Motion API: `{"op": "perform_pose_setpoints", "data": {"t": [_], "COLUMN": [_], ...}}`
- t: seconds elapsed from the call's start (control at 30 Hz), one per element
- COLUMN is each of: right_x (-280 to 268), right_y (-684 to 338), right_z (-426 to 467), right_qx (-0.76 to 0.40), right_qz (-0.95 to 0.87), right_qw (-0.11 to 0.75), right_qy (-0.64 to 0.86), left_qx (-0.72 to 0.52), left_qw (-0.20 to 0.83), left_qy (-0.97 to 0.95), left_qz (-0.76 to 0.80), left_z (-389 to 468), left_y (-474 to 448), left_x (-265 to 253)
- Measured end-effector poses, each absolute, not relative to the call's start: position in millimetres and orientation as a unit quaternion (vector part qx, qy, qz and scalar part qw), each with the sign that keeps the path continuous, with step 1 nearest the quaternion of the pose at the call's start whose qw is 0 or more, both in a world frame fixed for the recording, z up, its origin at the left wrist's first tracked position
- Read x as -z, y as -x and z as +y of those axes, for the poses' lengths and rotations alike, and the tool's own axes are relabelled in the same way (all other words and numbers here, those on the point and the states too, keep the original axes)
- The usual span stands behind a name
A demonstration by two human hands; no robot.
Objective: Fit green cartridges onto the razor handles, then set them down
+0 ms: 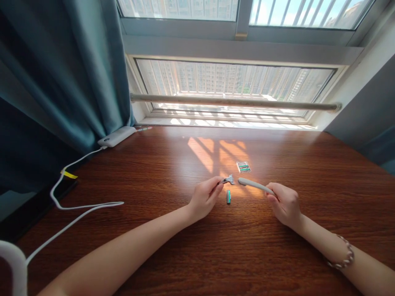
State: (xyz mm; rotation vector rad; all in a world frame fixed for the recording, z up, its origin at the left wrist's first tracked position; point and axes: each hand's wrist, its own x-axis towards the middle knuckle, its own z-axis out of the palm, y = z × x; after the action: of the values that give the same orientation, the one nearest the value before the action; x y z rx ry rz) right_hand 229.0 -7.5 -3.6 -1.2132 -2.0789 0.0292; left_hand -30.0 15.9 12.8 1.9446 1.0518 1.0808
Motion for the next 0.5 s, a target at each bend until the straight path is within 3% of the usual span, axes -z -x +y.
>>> {"op": "perform_pose_setpoints", "data": {"t": [0.17, 0.5], "right_x": [2.9, 6.4], "right_y": [-228.0, -228.2], "right_z": [-5.7, -3.0], "right_qx": [0.004, 0.002], "right_qz": [-0.803, -0.79], "right_qw": [0.318, 0.329], "right_qy": [0.503, 0.517], "left_qx": [-0.411, -0.398], "left_qw": [0.321, 0.294], "left_qy": [-0.758, -0.788], "left_qz": [0.393, 0.367], "left_z": [15.9, 16.8], "left_y": [32.3, 34.3], "left_x": [-13.2, -9.2]}}
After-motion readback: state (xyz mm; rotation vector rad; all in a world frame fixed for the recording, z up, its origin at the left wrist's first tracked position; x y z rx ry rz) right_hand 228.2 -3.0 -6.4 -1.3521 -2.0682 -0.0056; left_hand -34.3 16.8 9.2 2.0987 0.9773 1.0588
